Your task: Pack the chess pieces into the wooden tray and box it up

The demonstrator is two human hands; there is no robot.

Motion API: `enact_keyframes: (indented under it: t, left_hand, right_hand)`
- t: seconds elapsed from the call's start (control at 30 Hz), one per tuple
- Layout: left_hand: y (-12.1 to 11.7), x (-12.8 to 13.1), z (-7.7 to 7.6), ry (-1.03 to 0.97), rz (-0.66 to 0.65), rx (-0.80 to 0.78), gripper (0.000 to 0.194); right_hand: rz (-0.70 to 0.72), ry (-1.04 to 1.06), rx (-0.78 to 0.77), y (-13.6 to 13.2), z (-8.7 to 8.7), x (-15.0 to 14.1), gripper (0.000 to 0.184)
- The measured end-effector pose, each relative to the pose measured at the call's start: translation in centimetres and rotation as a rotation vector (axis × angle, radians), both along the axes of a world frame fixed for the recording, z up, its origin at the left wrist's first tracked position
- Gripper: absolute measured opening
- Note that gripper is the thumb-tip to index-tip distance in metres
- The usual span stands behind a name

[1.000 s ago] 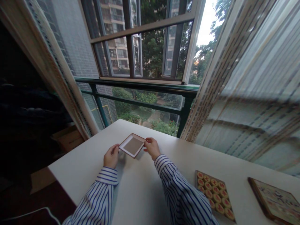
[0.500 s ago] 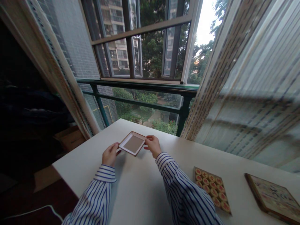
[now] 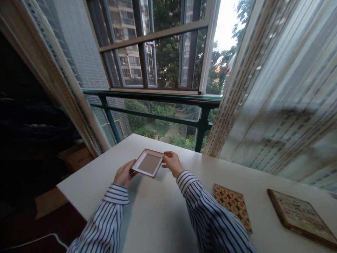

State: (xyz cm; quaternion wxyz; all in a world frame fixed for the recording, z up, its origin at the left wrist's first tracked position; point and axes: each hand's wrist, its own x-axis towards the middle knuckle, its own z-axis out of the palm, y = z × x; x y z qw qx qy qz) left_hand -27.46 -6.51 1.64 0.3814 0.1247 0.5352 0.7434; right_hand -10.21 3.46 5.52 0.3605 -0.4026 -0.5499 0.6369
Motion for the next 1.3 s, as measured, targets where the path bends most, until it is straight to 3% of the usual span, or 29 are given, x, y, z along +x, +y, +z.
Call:
enact_keyframes:
  t: [0.83,1.3]
  left_hand:
    - [-0.3,4.0,2.9,0.016,-0.089,0.086,0.017]
    - [0.6,6.7,2.6,0.045,-0.159,0.109,0.025]
  right_hand:
    - [-0.027,-0.015,0.026,-0.9,1.6,4.8,0.021]
    - [-0.062,-0.032,0.049,-0.7,1.7,8.3,0.022]
